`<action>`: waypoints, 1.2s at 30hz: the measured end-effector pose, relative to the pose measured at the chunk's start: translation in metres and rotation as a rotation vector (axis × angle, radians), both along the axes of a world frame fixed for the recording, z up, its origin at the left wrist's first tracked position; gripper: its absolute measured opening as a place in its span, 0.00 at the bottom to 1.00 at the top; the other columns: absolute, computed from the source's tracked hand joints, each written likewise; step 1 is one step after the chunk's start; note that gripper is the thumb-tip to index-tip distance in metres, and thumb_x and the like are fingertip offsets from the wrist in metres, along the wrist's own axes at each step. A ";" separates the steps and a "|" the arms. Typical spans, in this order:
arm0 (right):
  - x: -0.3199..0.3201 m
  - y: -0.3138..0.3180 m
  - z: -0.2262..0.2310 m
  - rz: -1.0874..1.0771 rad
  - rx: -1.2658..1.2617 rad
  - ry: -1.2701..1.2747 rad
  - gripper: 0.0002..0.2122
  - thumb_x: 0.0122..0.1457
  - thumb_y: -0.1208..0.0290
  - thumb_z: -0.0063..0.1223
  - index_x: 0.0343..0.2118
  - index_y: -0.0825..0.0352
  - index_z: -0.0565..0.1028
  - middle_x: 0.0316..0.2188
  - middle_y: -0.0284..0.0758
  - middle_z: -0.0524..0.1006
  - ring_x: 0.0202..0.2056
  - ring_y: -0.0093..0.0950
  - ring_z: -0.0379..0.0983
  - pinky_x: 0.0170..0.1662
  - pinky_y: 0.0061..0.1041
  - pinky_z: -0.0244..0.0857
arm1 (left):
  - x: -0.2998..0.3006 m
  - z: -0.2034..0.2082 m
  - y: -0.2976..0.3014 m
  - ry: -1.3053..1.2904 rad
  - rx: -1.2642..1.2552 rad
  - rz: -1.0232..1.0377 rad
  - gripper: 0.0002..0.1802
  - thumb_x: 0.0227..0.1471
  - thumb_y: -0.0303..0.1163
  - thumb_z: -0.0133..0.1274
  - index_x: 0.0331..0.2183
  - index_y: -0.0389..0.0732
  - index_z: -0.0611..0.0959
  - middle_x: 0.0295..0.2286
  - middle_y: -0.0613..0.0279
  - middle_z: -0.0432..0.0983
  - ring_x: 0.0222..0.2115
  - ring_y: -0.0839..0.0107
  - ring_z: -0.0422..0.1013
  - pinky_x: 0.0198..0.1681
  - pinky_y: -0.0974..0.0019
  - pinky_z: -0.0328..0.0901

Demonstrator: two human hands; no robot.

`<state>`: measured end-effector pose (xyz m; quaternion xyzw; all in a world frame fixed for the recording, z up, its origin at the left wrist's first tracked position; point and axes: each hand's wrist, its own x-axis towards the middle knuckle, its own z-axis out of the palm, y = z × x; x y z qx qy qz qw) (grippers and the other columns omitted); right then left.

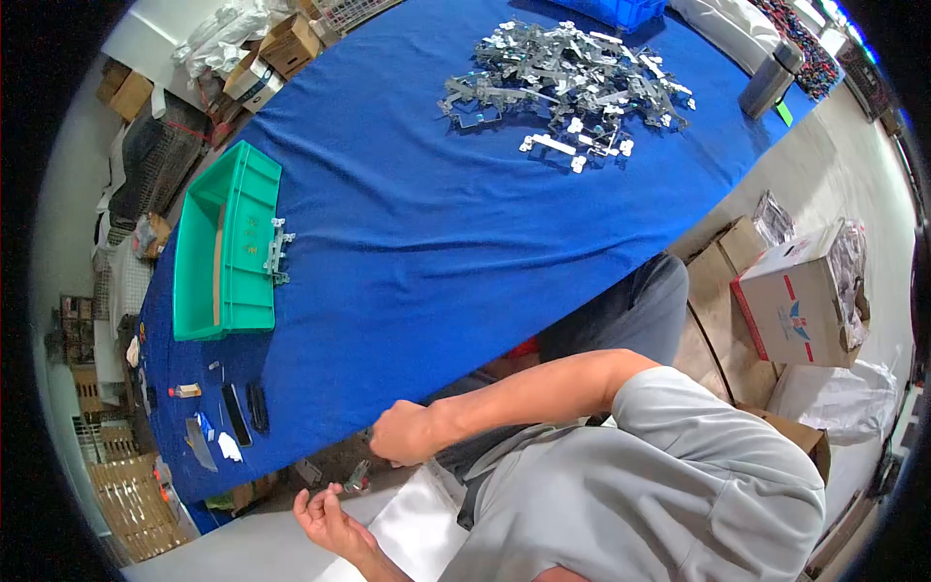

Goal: The recorder is assembling small metal components at a blue-covered table.

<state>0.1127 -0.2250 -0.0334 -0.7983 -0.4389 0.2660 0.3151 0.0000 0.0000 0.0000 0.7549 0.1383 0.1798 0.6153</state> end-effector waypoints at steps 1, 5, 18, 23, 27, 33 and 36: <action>0.002 -0.002 0.011 -0.065 0.120 -0.030 0.14 0.49 0.62 0.59 0.33 0.68 0.81 0.31 0.46 0.81 0.36 0.45 0.79 0.37 0.43 0.74 | -0.002 0.005 0.001 -0.024 -0.075 -0.156 0.17 0.56 0.20 0.52 0.47 0.35 0.71 0.38 0.55 0.75 0.40 0.66 0.73 0.49 0.61 0.67; -0.001 -0.003 0.048 -0.169 0.461 -0.020 0.12 0.50 0.65 0.56 0.26 0.71 0.79 0.24 0.49 0.79 0.29 0.49 0.78 0.32 0.45 0.73 | -0.009 -0.009 -0.005 0.050 -0.324 -0.183 0.12 0.56 0.19 0.51 0.43 0.33 0.74 0.37 0.56 0.75 0.39 0.67 0.72 0.46 0.63 0.68; 0.011 -0.013 0.047 0.020 0.707 0.241 0.08 0.52 0.70 0.52 0.29 0.70 0.76 0.23 0.44 0.79 0.28 0.45 0.78 0.31 0.42 0.70 | 0.018 0.012 -0.053 0.209 -0.532 -0.435 0.28 0.51 0.29 0.61 0.51 0.37 0.66 0.33 0.61 0.73 0.27 0.74 0.68 0.31 0.70 0.64; 0.013 -0.015 0.052 -0.117 0.667 0.053 0.07 0.49 0.71 0.53 0.27 0.69 0.77 0.23 0.46 0.78 0.28 0.48 0.77 0.32 0.44 0.70 | 0.013 0.006 -0.054 0.174 -0.515 -0.435 0.21 0.52 0.33 0.60 0.45 0.36 0.72 0.30 0.62 0.74 0.24 0.75 0.67 0.28 0.71 0.63; 0.009 -0.018 0.053 -0.229 0.609 -0.059 0.08 0.50 0.70 0.52 0.25 0.72 0.74 0.19 0.48 0.76 0.26 0.49 0.76 0.27 0.47 0.68 | 0.017 0.005 -0.081 0.063 -0.303 -0.084 0.06 0.56 0.25 0.54 0.34 0.33 0.77 0.27 0.63 0.74 0.23 0.77 0.67 0.28 0.75 0.62; 0.002 -0.021 0.042 -0.393 0.692 -0.154 0.10 0.54 0.70 0.51 0.24 0.71 0.66 0.13 0.43 0.71 0.17 0.47 0.71 0.18 0.44 0.59 | 0.016 -0.009 -0.089 0.033 -0.191 -0.164 0.09 0.60 0.34 0.53 0.34 0.37 0.77 0.30 0.68 0.74 0.25 0.82 0.66 0.29 0.75 0.60; -0.001 -0.027 0.044 -0.413 0.717 -0.190 0.11 0.56 0.68 0.52 0.24 0.70 0.67 0.13 0.43 0.71 0.17 0.46 0.71 0.19 0.44 0.61 | 0.025 0.000 -0.115 0.011 -0.267 0.118 0.10 0.58 0.35 0.52 0.29 0.39 0.77 0.30 0.65 0.72 0.26 0.81 0.65 0.27 0.72 0.60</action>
